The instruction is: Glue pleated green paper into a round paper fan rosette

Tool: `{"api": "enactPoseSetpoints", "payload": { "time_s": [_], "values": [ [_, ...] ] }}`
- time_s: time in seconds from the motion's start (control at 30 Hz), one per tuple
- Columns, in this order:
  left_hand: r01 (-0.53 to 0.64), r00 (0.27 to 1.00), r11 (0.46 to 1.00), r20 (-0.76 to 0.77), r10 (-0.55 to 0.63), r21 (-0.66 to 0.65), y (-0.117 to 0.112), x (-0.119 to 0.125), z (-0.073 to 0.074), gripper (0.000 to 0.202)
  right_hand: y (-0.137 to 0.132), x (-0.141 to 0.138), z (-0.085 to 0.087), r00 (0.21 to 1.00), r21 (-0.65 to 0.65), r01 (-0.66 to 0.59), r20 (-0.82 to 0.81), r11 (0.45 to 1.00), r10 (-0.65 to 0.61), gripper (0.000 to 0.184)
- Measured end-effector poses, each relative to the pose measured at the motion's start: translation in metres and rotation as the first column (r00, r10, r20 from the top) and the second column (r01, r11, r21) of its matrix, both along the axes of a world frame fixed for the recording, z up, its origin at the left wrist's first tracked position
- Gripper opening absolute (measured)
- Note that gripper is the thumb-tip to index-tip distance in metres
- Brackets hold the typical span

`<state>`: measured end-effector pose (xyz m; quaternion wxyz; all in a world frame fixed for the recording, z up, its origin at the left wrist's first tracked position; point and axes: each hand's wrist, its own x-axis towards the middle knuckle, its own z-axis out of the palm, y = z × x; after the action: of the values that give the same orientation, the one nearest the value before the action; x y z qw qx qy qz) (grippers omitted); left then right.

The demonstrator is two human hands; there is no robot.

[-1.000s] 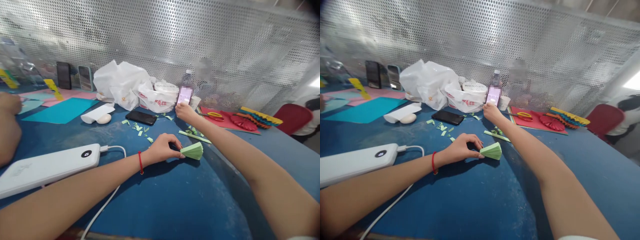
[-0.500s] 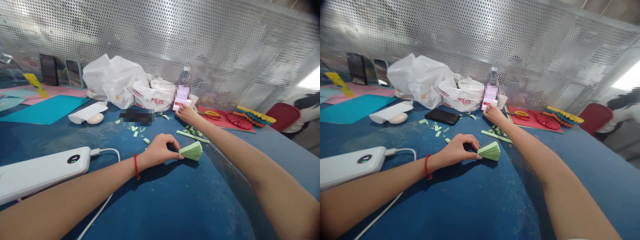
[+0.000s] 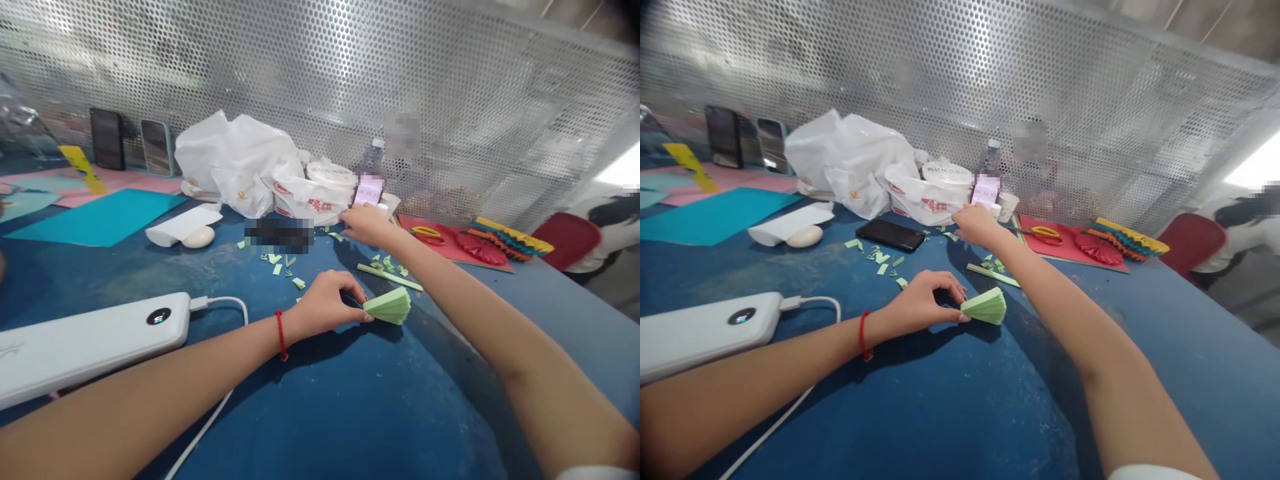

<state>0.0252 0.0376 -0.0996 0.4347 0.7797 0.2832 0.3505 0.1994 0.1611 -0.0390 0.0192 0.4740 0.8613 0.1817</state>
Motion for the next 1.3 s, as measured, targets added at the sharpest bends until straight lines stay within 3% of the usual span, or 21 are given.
{"api": "enactPoseSetpoints", "payload": {
  "time_s": [0.13,0.23,0.33,0.43,0.5,0.6,0.77,0.97,1.1,1.3],
  "values": [
    [-0.007,1.0,1.0,-0.004,0.007,-0.001,0.0,-0.001,0.0,0.017,0.011,-0.024,-0.006,0.976,-0.123,0.017,-0.214,0.992,-0.043,0.031],
    [-0.017,1.0,1.0,-0.007,0.017,-0.009,0.0,-0.002,0.001,0.017,0.011,-0.03,0.008,0.908,-0.148,0.008,-0.413,0.989,-0.069,0.037],
    [-0.023,1.0,1.0,-0.008,0.023,-0.011,0.001,-0.002,0.002,0.018,-0.003,-0.016,0.031,0.827,-0.165,0.003,-0.554,0.986,-0.095,0.043],
    [-0.014,1.0,1.0,-0.005,0.014,-0.01,0.001,-0.002,0.002,0.018,-0.034,0.015,0.041,0.806,-0.307,-0.059,-0.576,0.95,-0.136,0.033],
    [-0.004,1.0,1.0,-0.003,0.004,-0.014,0.002,-0.002,0.003,0.018,-0.059,0.034,0.034,0.844,-0.422,-0.061,-0.506,0.904,-0.179,0.021],
    [0.02,1.0,0.996,0.003,-0.02,-0.084,0.001,-0.001,0.004,0.02,-0.093,0.054,0.012,0.868,-0.488,0.002,-0.433,0.873,-0.244,0.021],
    [0.045,0.994,0.954,0.112,-0.012,-0.297,-0.002,0.0,0.009,0.031,-0.112,0.069,-0.016,0.823,-0.414,0.081,-0.485,0.907,-0.295,0.025],
    [0.005,0.98,0.907,0.181,0.078,-0.421,-0.004,0.001,0.014,0.034,-0.123,0.075,-0.051,0.73,-0.23,0.15,-0.63,0.962,-0.264,0.003],
    [-0.044,0.966,0.914,0.216,0.142,-0.404,-0.005,0.001,0.015,0.032,-0.129,0.075,-0.068,0.66,-0.124,0.19,-0.718,0.974,-0.221,0.015],
    [-0.203,0.91,0.948,0.311,0.275,-0.245,-0.003,0.0,0.015,0.03,-0.122,0.084,-0.072,0.525,-0.198,0.231,-0.799,0.953,-0.293,0.027]
  ]
}}
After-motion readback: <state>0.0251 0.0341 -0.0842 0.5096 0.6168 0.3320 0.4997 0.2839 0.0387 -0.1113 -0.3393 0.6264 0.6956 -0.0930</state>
